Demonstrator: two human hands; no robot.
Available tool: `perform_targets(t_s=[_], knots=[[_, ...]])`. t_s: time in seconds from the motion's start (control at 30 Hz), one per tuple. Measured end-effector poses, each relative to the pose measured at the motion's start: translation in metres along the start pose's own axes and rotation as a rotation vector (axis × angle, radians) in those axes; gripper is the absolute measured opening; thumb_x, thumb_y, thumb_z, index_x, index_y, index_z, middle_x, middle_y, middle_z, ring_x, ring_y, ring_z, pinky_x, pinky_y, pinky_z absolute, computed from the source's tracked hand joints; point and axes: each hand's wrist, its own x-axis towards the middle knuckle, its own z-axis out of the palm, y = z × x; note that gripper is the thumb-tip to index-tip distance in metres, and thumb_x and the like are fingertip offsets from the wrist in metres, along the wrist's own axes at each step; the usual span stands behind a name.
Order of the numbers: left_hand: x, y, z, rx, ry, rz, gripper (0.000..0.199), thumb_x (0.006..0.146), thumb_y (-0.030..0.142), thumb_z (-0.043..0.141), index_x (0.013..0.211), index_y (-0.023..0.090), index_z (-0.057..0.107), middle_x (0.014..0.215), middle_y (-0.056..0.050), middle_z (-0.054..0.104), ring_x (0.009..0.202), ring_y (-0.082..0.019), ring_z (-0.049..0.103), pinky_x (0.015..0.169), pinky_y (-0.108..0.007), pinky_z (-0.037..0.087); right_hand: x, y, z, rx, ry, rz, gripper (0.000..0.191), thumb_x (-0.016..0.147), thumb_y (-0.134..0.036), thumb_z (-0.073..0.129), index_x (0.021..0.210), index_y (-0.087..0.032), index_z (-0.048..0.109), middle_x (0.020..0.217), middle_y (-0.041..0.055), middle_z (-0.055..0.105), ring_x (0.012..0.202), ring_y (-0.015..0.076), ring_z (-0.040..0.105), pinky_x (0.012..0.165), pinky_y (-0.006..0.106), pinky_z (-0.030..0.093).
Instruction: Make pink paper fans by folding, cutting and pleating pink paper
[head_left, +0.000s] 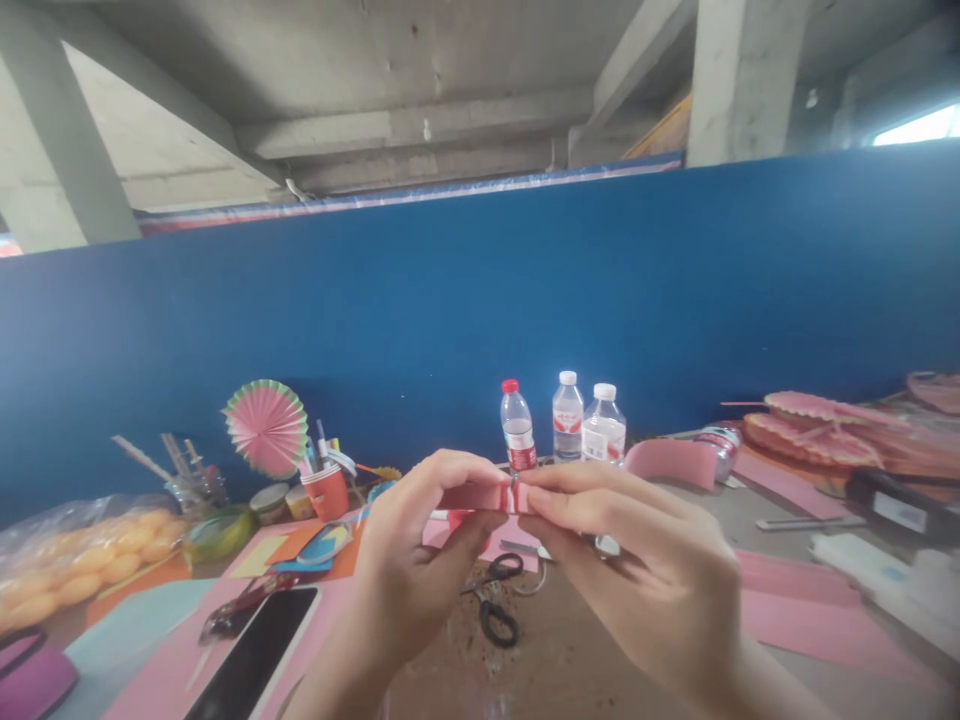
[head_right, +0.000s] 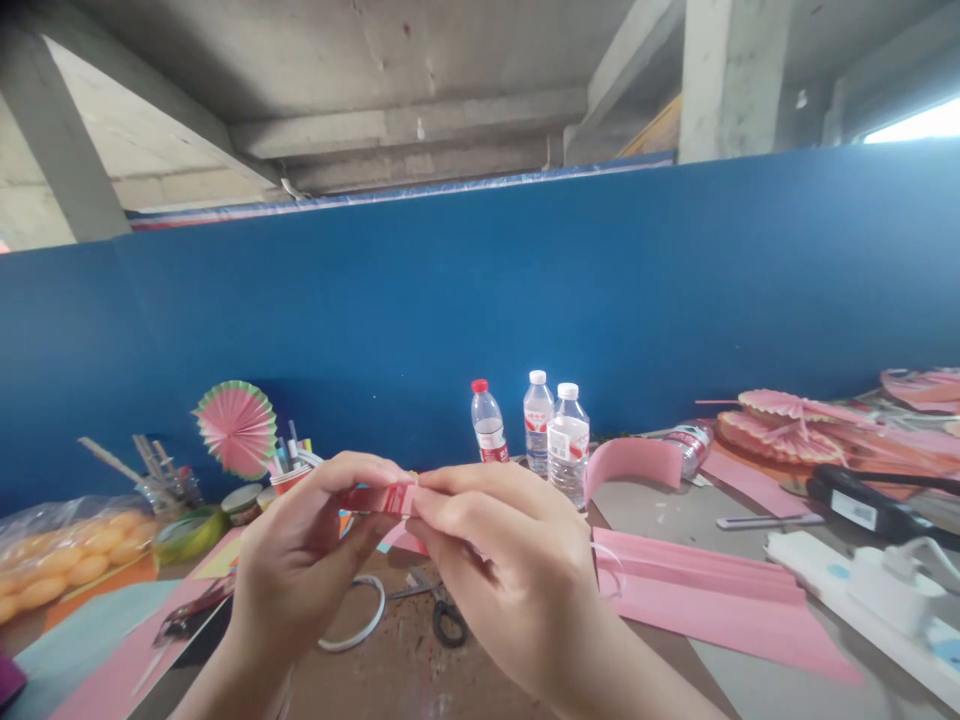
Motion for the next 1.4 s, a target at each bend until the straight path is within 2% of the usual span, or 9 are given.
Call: perform_targets(t_s=[0.23,0.6,0.73,0.97,1.1,1.23,1.4], knots=[[0.0,0.0,0.0,0.042,-0.012,0.028,0.019,0.082,0.011,0.059,0.093,0.026,0.06,0.088,-0.001,0.063,0.077,-0.016,0.059,0.068,-0.027,0.047,0.001,0.0,0.0,-0.006,-0.024,-0.038,0.023,0.077,-0.002,0.062,0.088,-0.021,0.067,0.088,0.005,0.071,0.076,0.0172,0.066,0.064,0.03,0.056],[0.0,0.0,0.001,0.016,0.033,0.088,0.025,0.078,0.007,0.063,0.095,0.025,0.065,0.086,-0.003,0.066,0.076,-0.017,0.061,0.065,-0.028,0.049,0.002,0.0,0.002,0.019,-0.019,-0.023,0.018,0.077,-0.004,0.063,0.084,-0.019,0.069,0.085,0.0055,0.071,0.076,0.0163,0.067,0.065,0.028,0.057],[0.001,0.001,0.003,0.01,0.024,-0.006,0.017,0.08,0.011,0.064,0.091,0.024,0.066,0.083,-0.002,0.067,0.074,-0.016,0.062,0.064,-0.026,0.05,0.002,0.003,0.003,0.054,-0.032,0.071,0.014,0.078,-0.008,0.065,0.081,-0.02,0.071,0.085,0.0036,0.072,0.074,0.0145,0.067,0.064,0.025,0.057],[0.005,0.0,0.001,-0.03,0.004,-0.132,0.013,0.077,0.013,0.067,0.083,0.024,0.071,0.08,-0.001,0.07,0.071,-0.016,0.063,0.062,-0.026,0.052,0.004,0.01,-0.003,0.215,-0.253,0.347,0.025,0.083,-0.014,0.06,0.097,-0.031,0.072,0.096,-0.0004,0.071,0.076,0.0148,0.068,0.061,0.024,0.057],[0.003,-0.007,0.001,-0.067,0.002,-0.205,0.01,0.077,0.018,0.068,0.086,0.023,0.071,0.082,-0.002,0.071,0.073,-0.018,0.064,0.063,-0.028,0.053,0.005,0.013,-0.004,0.24,-0.303,0.444,0.025,0.083,-0.017,0.059,0.099,-0.032,0.072,0.098,0.0002,0.071,0.074,0.0142,0.068,0.058,0.023,0.057],[0.003,-0.011,0.001,-0.059,-0.006,-0.306,0.01,0.076,0.024,0.071,0.086,0.024,0.072,0.085,-0.001,0.072,0.076,-0.017,0.065,0.067,-0.028,0.052,0.005,0.016,-0.004,0.29,-0.348,0.53,0.026,0.082,-0.017,0.059,0.1,-0.031,0.072,0.099,0.0014,0.071,0.076,0.0163,0.068,0.049,0.02,0.055],[0.007,-0.006,0.0,-0.053,-0.026,-0.395,0.014,0.073,0.023,0.073,0.087,0.024,0.073,0.085,-0.001,0.073,0.079,-0.018,0.066,0.072,-0.029,0.052,0.004,0.019,-0.004,0.3,-0.334,0.568,0.029,0.079,-0.014,0.062,0.101,-0.03,0.071,0.099,0.0025,0.071,0.087,0.0209,0.068,0.061,0.026,0.06]])
